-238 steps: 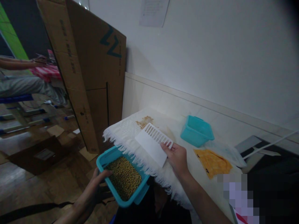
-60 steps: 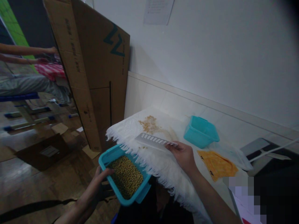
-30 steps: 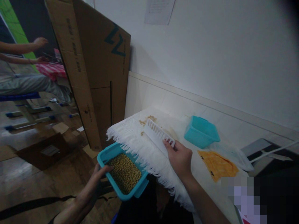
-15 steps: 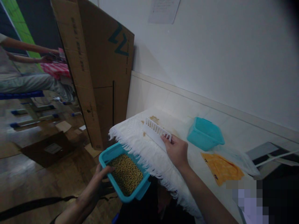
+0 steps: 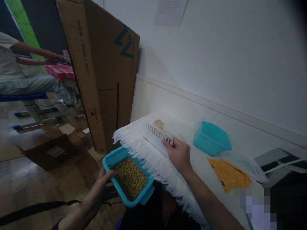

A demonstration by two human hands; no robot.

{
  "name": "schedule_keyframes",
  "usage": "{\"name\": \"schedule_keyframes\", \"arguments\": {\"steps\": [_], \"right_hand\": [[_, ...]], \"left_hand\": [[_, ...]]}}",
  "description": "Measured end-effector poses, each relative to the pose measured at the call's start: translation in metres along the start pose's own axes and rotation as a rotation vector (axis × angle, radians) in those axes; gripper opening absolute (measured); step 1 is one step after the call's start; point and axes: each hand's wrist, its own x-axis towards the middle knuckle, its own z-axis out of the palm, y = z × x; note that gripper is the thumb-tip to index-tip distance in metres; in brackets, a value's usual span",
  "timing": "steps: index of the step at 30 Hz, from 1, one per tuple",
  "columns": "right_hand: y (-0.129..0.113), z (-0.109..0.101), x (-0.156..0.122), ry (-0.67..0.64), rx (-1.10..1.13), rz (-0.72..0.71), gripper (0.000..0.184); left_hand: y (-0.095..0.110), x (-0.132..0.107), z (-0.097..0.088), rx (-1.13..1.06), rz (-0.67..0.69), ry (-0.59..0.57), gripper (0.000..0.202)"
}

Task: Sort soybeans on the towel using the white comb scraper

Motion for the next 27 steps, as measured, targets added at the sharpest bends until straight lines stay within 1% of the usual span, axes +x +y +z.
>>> {"name": "schedule_keyframes", "arguments": {"steps": [4, 8, 12, 19, 23, 27], "right_hand": [[0.0, -0.002, -0.001, 0.021, -0.015, 0.0, 0.037], [0.0, -0.001, -0.004, 0.025, -0.011, 0.011, 0.038], [-0.003, 0.001, -0.007, 0.021, 0.006, -0.003, 0.04], [-0.01, 0.0, -0.009, -0.055, 0.059, -0.004, 0.04], [-0.019, 0.003, -0.013, -0.026, 0.071, 0.011, 0.042], [-0.024, 0.004, -0.018, -0.009, 0.088, 0.014, 0.04]], "left_hand": [[0.0, 0.001, -0.001, -0.011, -0.009, -0.009, 0.076], [0.002, -0.001, -0.001, -0.015, -0.022, -0.015, 0.074], [0.002, 0.0, -0.002, -0.017, -0.014, 0.002, 0.072], [0.002, 0.001, -0.002, -0.014, -0.012, 0.022, 0.075], [0.002, 0.002, -0.002, -0.022, -0.007, 0.021, 0.072], [0.001, 0.005, -0.004, -0.033, 0.0, 0.024, 0.069]]}}
